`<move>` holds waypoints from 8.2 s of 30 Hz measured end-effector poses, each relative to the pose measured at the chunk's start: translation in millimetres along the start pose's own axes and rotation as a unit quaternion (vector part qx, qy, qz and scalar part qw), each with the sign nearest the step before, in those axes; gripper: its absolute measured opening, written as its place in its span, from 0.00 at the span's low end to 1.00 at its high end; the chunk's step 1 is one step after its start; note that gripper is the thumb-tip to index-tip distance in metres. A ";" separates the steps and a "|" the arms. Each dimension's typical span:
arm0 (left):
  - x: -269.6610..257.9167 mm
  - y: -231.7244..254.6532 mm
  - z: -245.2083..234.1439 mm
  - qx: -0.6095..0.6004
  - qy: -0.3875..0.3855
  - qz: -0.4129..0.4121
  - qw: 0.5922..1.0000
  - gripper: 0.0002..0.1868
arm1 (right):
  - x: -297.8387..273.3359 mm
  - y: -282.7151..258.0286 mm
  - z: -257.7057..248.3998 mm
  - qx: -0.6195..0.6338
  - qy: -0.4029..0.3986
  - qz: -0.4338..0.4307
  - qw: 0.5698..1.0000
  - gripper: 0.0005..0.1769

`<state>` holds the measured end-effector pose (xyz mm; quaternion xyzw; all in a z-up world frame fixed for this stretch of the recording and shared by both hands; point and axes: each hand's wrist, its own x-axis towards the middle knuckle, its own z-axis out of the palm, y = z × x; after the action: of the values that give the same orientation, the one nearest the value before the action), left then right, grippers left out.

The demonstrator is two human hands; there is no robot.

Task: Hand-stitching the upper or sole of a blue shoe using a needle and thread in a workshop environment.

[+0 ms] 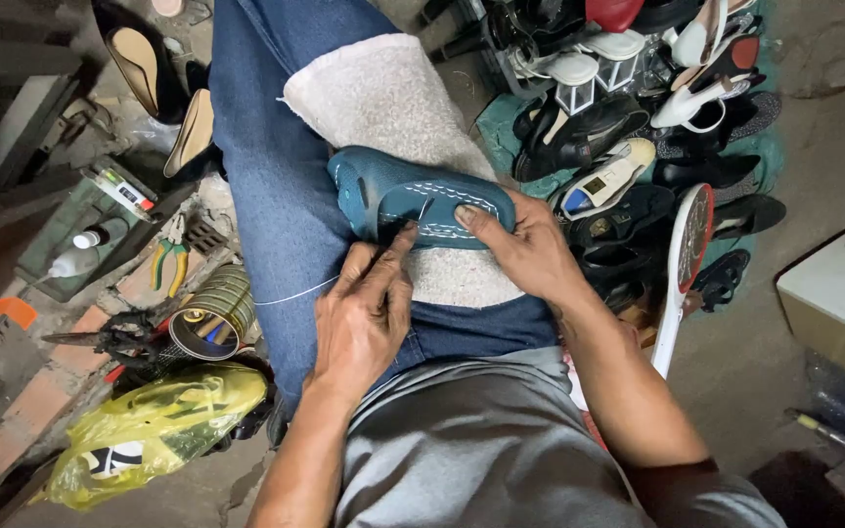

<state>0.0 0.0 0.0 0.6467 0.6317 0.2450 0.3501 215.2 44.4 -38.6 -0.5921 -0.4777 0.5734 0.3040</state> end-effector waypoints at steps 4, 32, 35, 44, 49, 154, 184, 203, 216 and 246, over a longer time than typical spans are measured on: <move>3.1 1.5 -7.4 0.007 -0.010 0.010 1.000 0.20 | -4.1 -7.2 2.3 -0.020 0.000 -0.019 1.000 0.06; 20.4 -29.6 -54.6 0.101 -0.076 0.123 0.984 0.16 | -27.2 -80.6 22.3 -0.231 -0.060 -0.210 0.948 0.15; 16.0 -26.3 -64.3 0.121 -0.082 0.122 0.982 0.14 | -11.5 -54.9 -11.7 -0.197 -0.032 -0.182 0.963 0.09; 10.5 -18.9 -41.7 0.073 -0.071 0.099 0.990 0.07 | -1.4 -31.7 19.2 -0.350 0.037 -0.322 0.879 0.11; 4.6 -16.4 -41.3 0.083 -0.027 0.068 0.994 0.13 | -12.9 -52.5 17.9 -0.239 -0.100 -0.323 0.910 0.06; -28.1 -14.5 -4.5 -0.044 -0.015 -0.110 0.993 0.10 | -19.1 -2.8 -5.9 0.335 -0.176 -0.140 0.915 0.10; -24.3 -5.4 35.8 -0.115 0.022 -0.039 0.992 0.18 | -46.4 -9.0 -10.4 -0.076 -0.038 -0.079 0.993 0.08; -5.7 4.5 -0.7 -0.027 0.010 0.006 1.000 0.18 | -7.9 8.8 -1.6 -0.051 0.023 -0.031 0.998 0.09; -4.1 -4.3 13.7 -0.014 0.007 -0.004 1.000 0.21 | -5.0 2.4 -1.7 -0.033 0.007 -0.042 0.999 0.09; 35.3 -9.2 -50.4 0.090 -0.089 0.126 0.984 0.16 | -35.5 -53.8 43.0 -0.418 0.053 -0.297 0.857 0.13</move>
<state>-41.3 41.7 20.5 0.7693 0.5310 0.1704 0.3118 165.9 23.1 17.3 -0.5231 -0.8085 0.1702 0.2091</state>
